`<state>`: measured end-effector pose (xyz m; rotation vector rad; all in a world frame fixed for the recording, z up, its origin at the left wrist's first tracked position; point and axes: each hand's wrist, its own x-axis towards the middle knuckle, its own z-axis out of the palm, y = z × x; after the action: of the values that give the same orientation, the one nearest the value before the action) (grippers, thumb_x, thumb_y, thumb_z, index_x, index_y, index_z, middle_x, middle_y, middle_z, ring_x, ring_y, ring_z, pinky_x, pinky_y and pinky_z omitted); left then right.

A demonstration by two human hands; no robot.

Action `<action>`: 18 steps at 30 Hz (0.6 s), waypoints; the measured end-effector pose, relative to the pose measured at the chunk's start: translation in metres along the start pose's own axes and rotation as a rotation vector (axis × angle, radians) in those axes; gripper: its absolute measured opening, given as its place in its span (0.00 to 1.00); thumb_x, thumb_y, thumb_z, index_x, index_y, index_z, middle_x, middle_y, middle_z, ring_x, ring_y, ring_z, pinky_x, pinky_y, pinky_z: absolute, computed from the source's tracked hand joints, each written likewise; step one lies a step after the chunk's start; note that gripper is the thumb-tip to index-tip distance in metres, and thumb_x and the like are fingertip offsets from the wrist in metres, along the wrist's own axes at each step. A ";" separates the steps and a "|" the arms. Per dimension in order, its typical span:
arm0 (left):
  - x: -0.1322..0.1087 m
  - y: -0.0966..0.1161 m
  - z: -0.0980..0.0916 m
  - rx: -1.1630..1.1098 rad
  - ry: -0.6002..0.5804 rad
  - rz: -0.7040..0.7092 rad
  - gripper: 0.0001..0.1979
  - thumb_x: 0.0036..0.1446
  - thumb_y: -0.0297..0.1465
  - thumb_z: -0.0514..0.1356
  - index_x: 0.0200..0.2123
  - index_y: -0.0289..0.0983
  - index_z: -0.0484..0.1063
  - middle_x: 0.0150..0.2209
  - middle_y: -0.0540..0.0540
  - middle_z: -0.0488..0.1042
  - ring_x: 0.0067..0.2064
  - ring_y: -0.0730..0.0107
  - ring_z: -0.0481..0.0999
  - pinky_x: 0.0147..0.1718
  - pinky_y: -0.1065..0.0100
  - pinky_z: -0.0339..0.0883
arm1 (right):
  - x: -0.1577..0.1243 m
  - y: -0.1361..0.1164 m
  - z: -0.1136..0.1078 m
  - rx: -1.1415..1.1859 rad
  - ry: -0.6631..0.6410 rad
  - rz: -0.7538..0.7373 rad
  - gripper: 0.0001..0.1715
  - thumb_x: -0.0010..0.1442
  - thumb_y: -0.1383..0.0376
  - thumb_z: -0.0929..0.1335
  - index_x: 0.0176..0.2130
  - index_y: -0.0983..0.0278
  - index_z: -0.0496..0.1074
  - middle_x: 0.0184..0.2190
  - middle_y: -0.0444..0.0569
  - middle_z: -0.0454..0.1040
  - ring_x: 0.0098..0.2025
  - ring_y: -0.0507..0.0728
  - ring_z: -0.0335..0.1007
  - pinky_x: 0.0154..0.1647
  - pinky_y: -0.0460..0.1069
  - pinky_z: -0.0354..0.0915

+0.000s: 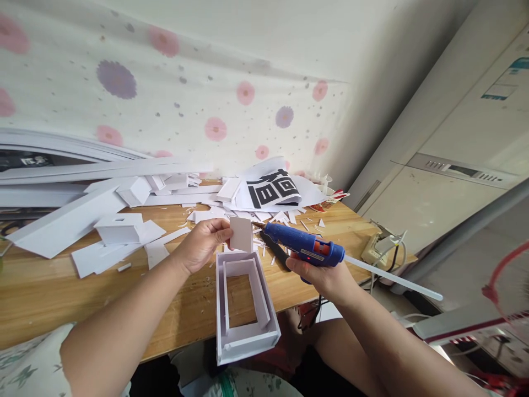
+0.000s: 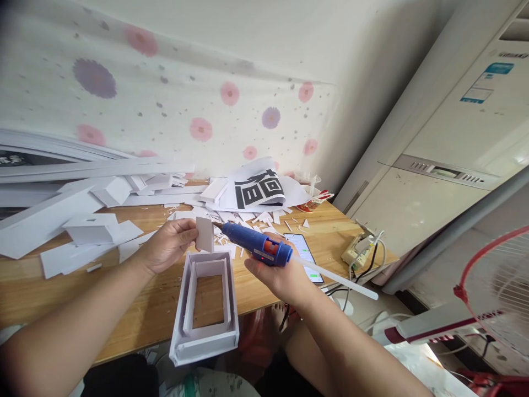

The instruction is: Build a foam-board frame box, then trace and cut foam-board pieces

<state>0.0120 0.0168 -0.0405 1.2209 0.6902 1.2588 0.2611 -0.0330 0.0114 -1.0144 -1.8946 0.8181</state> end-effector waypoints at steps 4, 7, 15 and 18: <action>0.000 0.002 0.000 -0.021 0.015 0.005 0.20 0.40 0.44 0.73 0.24 0.35 0.75 0.22 0.50 0.73 0.26 0.73 0.70 0.32 0.68 0.63 | 0.000 0.001 0.000 -0.039 -0.003 -0.007 0.10 0.51 0.62 0.70 0.25 0.60 0.65 0.21 0.42 0.64 0.22 0.51 0.59 0.21 0.48 0.58; 0.000 0.003 0.000 -0.037 0.032 0.003 0.20 0.38 0.44 0.74 0.24 0.34 0.75 0.23 0.50 0.74 0.26 0.73 0.70 0.30 0.69 0.63 | -0.001 0.000 0.000 -0.049 -0.017 0.004 0.11 0.51 0.62 0.70 0.25 0.60 0.64 0.21 0.42 0.64 0.22 0.51 0.59 0.22 0.48 0.58; 0.002 0.003 0.000 -0.075 0.065 -0.002 0.20 0.37 0.43 0.75 0.24 0.34 0.75 0.23 0.50 0.73 0.26 0.74 0.70 0.29 0.70 0.65 | -0.002 0.001 0.001 -0.057 -0.043 0.030 0.11 0.51 0.61 0.70 0.26 0.61 0.63 0.20 0.41 0.64 0.21 0.50 0.58 0.21 0.47 0.58; 0.002 0.003 -0.001 -0.085 0.068 -0.001 0.19 0.38 0.42 0.75 0.23 0.34 0.74 0.23 0.50 0.74 0.26 0.74 0.70 0.29 0.71 0.65 | -0.002 0.002 0.002 -0.047 -0.043 0.053 0.11 0.49 0.61 0.70 0.25 0.62 0.63 0.20 0.42 0.65 0.21 0.50 0.59 0.22 0.47 0.58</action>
<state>0.0105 0.0184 -0.0373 1.1121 0.6792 1.3205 0.2613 -0.0341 0.0080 -1.0886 -1.9386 0.8352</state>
